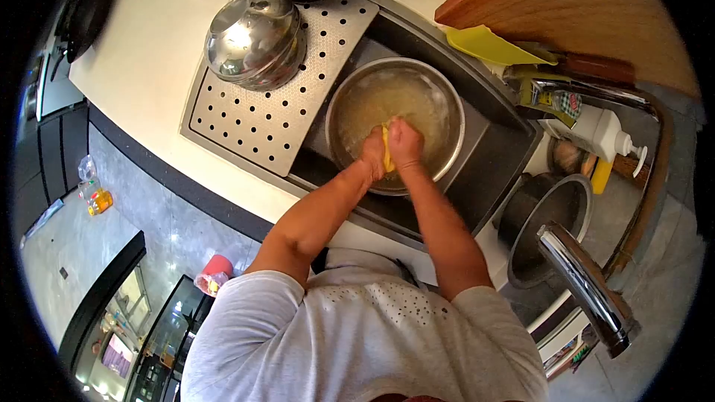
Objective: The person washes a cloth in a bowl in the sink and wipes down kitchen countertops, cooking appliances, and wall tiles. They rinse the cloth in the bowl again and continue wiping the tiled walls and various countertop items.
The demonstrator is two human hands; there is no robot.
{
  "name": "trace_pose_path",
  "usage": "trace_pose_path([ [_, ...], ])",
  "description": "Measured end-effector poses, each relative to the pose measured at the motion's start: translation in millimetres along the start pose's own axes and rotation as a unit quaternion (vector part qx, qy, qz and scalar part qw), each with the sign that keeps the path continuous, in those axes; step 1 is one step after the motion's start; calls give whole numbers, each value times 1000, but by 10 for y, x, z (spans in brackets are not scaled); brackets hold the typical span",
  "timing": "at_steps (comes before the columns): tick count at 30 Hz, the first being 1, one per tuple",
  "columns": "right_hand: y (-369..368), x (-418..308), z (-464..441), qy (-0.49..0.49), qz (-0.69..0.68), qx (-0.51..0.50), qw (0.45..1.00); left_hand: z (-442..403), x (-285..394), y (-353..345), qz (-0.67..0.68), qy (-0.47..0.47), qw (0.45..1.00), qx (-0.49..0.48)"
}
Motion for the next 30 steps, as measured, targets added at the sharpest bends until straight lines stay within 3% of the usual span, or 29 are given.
trace_pose_path([
  [3, 32, 797, -201, -34, 43, -30, 998, 309, 179, -217, -95, 1, 995, 42],
  [5, -35, 911, -226, -34, 72, -64, 995, 252, 243, -109, -87, 20, 995, 42],
  [7, 203, 821, -202, -127, -98, 186, 969, 715, 752, -251, -39, 14, 999, 24],
  [8, 273, 797, -147, -244, -196, 178, 933, 318, 616, 48, 16, -8, 999, -33],
  [9, 223, 857, -45, -246, -195, 178, 933, 127, 438, 245, 16, -6, 999, -32],
  [10, 112, 917, 17, -186, -182, 143, 955, 42, 547, 448, -321, -232, 911, 120],
  [11, 38, 930, 54, -124, -169, 106, 972, 144, 656, 387, -595, -413, 643, 249],
  [12, -69, 913, 41, -119, -16, -19, 993, 214, 663, 244, -758, -336, 524, 196],
  [13, -125, 1045, 81, -117, -19, -20, 993, 163, 639, 263, -758, -335, 523, 198],
  [15, -362, 1069, 223, -18, 108, -191, 975, -63, 360, 358, -857, -175, 468, 122],
  [16, -341, 1050, 217, -19, 108, -192, 975, -99, 321, 418, -858, -174, 468, 121],
  [18, -99, 1106, 106, -120, 279, -102, 947, -215, 236, 526, -810, -100, 569, 95],
  [19, -122, 1140, 90, -119, 281, -100, 947, -267, 232, 498, -809, -102, 571, 94],
  [20, -153, 1173, 113, -159, 42, -14, 986, -305, 249, 516, -675, -115, 721, 107],
  [21, -218, 1271, 162, -189, -201, 74, 958, -321, 253, 541, -514, -122, 841, 114],
  [22, -308, 1131, 160, -252, -242, 48, 936, -255, 340, 474, -516, -122, 841, 112],
  [24, -244, 369, 299, -209, -252, -101, 940, -162, 387, 378, -224, -32, 974, 26],
  [25, -354, 324, 417, -190, -278, -141, 931, -313, 355, 497, -221, -32, 974, 26],
  [26, -462, 283, 566, -173, -304, -180, 919, -576, 220, 662, -139, -13, 990, -36],
  [27, -397, -57, 673, 0, -221, -156, 963, -715, 116, 710, -56, 8, 994, -99],
  [28, -261, -517, 730, -44, -179, -201, 962, -468, 223, 568, -65, 24, 996, -64],
  [30, -283, -769, 753, 6, -117, -189, 975, -211, 282, 440, -107, -15, 992, -65],
])
Point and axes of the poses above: each hand's wrist, its own z-axis away from the middle knuckle, its own y-axis out of the back of the hand, x = y × z, the point moved 5 cm from there along -z, towards the middle knuckle, and after that the axes turned 13 degrees about -z, right-handed, at the moved point
